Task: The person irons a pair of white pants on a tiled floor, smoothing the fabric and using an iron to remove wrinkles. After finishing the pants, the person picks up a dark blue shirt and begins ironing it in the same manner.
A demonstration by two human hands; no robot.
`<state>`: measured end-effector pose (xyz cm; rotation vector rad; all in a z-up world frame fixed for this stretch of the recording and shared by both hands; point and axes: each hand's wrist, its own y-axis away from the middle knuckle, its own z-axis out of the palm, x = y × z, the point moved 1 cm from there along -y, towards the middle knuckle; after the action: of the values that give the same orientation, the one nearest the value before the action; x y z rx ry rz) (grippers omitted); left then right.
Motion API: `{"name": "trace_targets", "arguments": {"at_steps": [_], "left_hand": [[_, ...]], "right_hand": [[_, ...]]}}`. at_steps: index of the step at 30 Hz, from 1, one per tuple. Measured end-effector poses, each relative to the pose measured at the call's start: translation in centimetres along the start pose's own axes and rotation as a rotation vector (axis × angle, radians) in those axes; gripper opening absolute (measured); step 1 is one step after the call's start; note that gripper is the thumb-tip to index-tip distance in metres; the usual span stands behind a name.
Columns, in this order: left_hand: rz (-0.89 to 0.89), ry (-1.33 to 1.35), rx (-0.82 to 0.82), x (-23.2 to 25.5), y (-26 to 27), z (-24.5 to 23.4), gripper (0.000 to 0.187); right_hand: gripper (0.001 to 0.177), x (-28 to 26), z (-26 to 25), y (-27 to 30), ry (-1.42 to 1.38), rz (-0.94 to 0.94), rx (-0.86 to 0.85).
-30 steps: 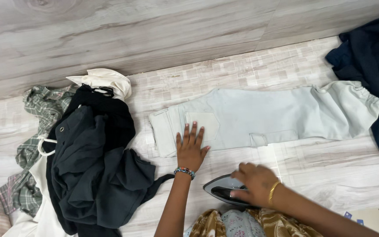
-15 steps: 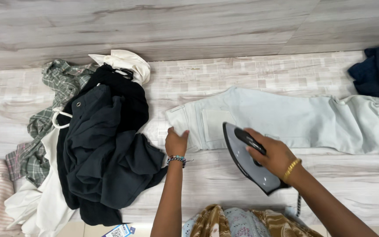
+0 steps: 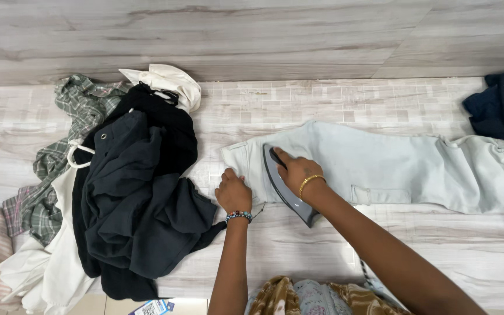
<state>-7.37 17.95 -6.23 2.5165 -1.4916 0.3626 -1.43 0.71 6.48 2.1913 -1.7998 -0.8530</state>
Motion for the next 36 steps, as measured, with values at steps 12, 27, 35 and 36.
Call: {"name": "trace_targets", "arguments": {"at_steps": [12, 27, 35, 36], "left_hand": [[0.271, -0.223, 0.232, 4.0, 1.5, -3.7, 0.073], [0.501, 0.025, 0.075, 4.2, 2.5, 1.3, 0.064], [0.501, 0.004, 0.076, 4.3, 2.1, 1.1, 0.063], [0.506, 0.01, 0.081, 4.3, 2.2, 1.1, 0.063]], "right_hand": [[0.056, 6.4, -3.5, 4.4, 0.087, 0.084, 0.108], [0.054, 5.3, -1.5, 1.2, 0.213, 0.115, -0.084], [0.054, 12.1, -3.0, 4.9, 0.221, 0.254, -0.039], [0.054, 13.0, -2.7, 5.2, 0.22, 0.268, -0.021]]}}
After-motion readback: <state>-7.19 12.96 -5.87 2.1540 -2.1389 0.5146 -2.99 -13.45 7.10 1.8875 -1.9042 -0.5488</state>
